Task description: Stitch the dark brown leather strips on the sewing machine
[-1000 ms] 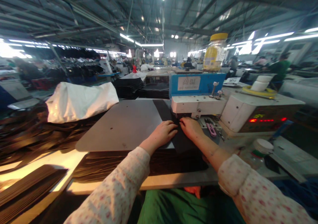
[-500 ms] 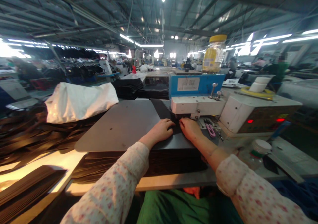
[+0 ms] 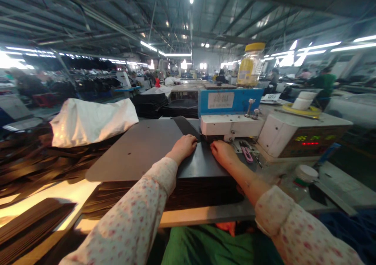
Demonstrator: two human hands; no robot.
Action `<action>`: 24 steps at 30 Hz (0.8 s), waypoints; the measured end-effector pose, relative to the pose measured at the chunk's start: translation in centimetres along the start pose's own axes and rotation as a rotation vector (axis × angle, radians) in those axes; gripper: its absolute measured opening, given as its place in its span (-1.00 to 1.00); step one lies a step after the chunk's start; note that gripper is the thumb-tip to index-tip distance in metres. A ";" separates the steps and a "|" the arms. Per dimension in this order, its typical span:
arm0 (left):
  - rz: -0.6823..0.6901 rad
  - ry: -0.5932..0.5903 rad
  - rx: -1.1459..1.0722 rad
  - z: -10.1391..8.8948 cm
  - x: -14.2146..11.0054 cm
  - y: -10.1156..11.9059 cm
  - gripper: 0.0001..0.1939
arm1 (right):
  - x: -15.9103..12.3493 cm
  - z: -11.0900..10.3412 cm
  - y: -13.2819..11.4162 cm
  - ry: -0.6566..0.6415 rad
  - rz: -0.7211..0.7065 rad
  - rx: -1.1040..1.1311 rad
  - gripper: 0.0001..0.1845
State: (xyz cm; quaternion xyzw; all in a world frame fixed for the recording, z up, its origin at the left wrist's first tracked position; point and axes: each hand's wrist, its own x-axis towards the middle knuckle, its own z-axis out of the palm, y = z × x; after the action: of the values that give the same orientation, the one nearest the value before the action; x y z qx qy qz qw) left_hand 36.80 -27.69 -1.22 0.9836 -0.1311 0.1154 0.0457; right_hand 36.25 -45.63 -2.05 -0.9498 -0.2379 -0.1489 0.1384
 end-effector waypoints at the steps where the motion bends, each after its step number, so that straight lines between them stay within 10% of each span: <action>1: -0.005 -0.013 0.024 -0.2 0.1 -0.4 -0.70 | -0.3 0.0 0.1 -0.003 -0.012 0.036 -0.78; 10: 0.124 -0.043 0.187 -1.7 -1.3 -0.3 -0.73 | -2.7 -0.1 0.6 0.075 -0.074 0.208 -0.77; 17: -0.072 0.038 0.166 -1.2 -0.6 -1.0 -0.72 | -2.8 -0.2 0.5 0.099 -0.091 0.231 -0.77; 24: -0.123 0.102 -0.291 -3.4 -9.6 1.5 -0.68 | -5.1 -0.5 0.0 0.113 -0.225 0.419 -0.73</action>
State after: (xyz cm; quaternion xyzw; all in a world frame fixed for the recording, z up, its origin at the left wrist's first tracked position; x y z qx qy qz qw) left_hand 26.67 -26.31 -0.15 0.9656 -0.0835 0.1418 0.2013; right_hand 31.89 -47.93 -3.33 -0.8581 -0.3598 -0.1635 0.3280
